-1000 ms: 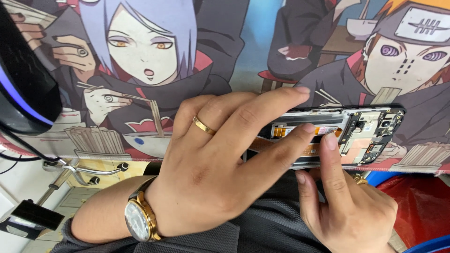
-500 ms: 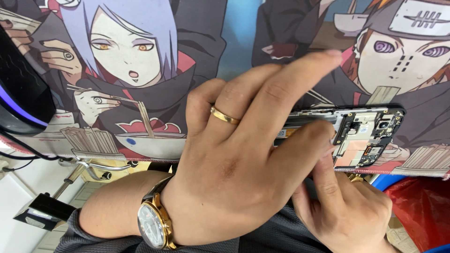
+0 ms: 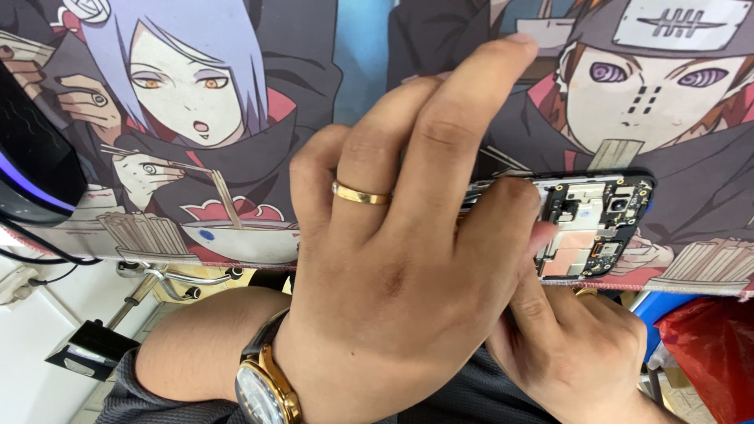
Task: The person peels the protective adhesive backing from a replacement smartphone battery using a plastic tool and installs the battery into the device's internal chassis.
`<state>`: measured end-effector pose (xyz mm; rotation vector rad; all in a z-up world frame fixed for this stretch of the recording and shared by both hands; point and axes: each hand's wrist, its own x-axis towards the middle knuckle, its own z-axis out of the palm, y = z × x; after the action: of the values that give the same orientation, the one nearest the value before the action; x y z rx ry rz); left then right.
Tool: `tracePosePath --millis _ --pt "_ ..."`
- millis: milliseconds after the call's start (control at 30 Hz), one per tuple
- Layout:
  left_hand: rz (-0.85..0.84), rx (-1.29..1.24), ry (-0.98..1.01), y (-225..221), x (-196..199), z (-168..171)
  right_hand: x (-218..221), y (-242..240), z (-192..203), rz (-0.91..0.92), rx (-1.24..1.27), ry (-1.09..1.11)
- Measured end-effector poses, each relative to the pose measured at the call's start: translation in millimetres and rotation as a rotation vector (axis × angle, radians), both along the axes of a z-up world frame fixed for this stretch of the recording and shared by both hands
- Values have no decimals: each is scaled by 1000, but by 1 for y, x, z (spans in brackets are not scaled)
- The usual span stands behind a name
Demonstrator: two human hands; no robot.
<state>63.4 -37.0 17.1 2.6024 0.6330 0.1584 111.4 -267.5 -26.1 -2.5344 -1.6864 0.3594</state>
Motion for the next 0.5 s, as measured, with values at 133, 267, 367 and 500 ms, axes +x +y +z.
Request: tracePosePath --millis 133,267,367,500 --pt "2 9 11 -4 2 0 5 3 11 7 -28 49" --pt "6 27 8 -3 1 2 17 15 31 -93 184 177" --pt "0 49 -9 -5 1 6 25 5 29 -44 155 82" --pt "4 57 36 3 -6 12 29 -2 27 18 115 11"
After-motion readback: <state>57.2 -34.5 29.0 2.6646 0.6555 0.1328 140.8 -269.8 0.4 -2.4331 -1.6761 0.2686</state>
